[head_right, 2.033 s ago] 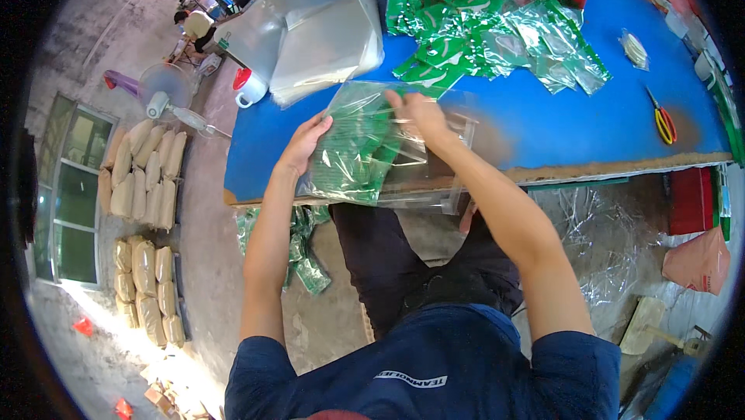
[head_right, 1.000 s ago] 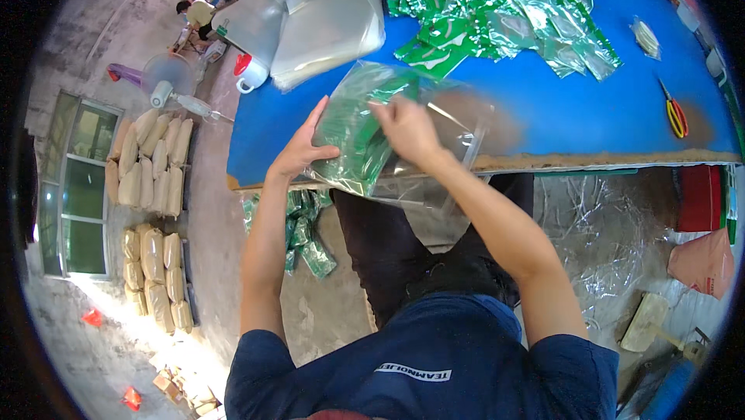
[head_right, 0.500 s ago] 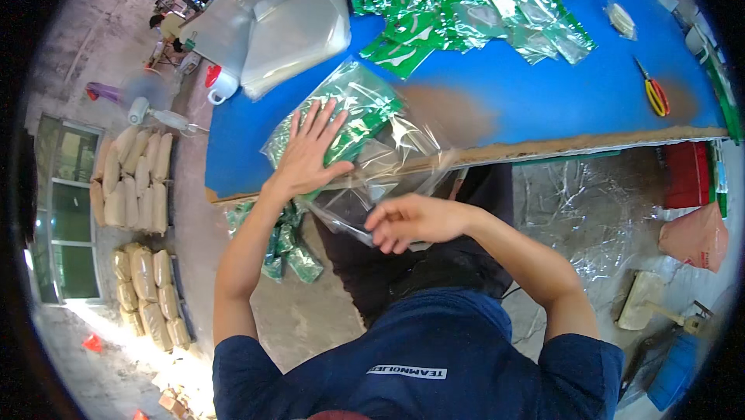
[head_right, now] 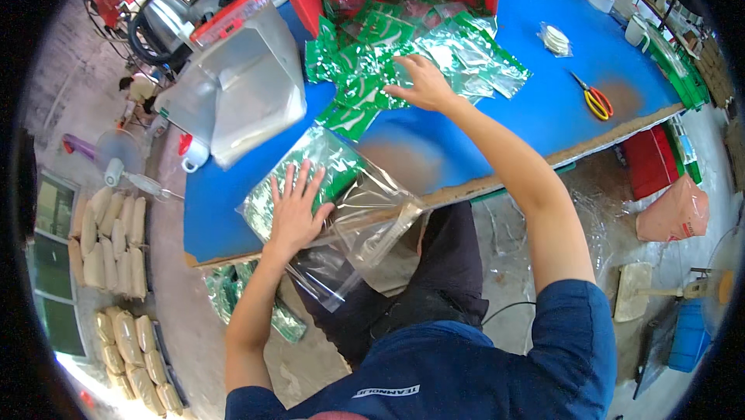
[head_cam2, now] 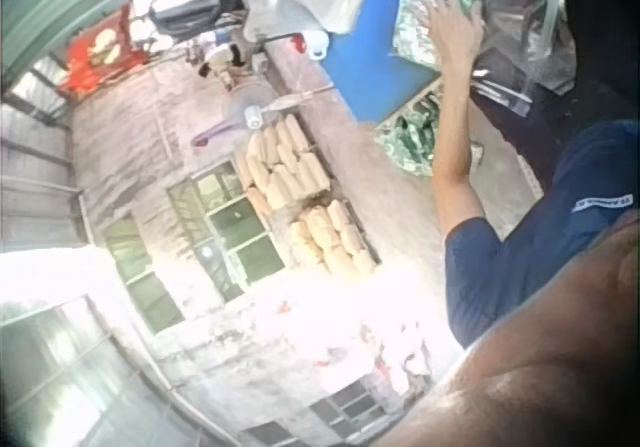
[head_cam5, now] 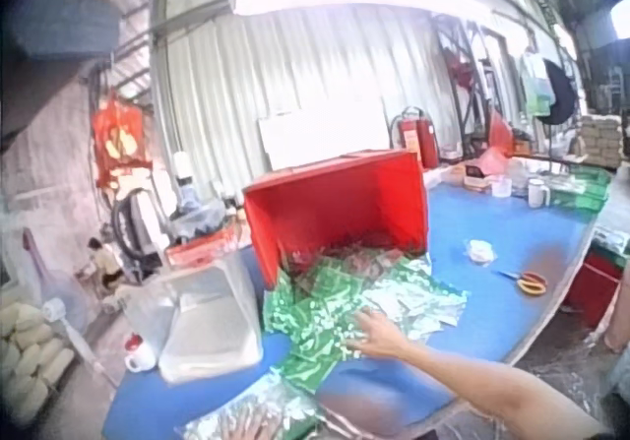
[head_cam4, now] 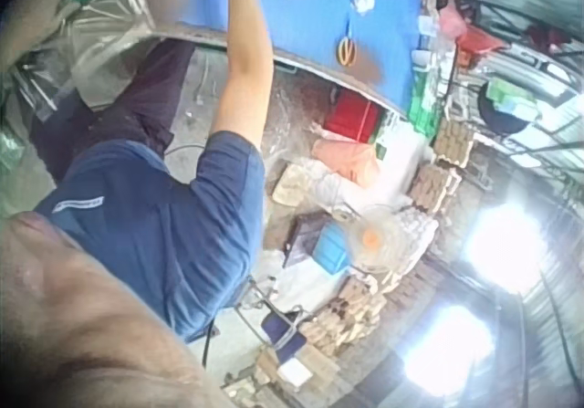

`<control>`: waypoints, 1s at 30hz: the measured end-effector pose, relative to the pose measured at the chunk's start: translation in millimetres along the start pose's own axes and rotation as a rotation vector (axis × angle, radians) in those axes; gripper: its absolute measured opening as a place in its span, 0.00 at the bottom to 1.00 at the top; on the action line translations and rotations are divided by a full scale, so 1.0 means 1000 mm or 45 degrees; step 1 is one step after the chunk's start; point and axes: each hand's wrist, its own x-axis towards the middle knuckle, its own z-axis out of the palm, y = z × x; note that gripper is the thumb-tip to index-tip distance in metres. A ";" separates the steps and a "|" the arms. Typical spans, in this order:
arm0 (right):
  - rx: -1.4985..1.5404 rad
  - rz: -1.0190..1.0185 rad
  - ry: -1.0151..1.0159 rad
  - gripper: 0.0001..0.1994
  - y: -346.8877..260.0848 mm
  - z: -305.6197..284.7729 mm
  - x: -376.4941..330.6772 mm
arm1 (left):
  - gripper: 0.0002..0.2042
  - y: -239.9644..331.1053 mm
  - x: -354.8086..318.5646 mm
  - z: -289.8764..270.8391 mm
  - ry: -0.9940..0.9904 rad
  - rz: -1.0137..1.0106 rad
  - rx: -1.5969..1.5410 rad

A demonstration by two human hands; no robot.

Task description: The recorder is organizing and packing green product pouches into larger clear plastic bags.

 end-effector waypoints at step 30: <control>-0.010 -0.472 -0.556 0.21 -0.132 -0.050 -0.185 | 0.18 0.167 -0.053 0.061 0.262 -1.216 -2.920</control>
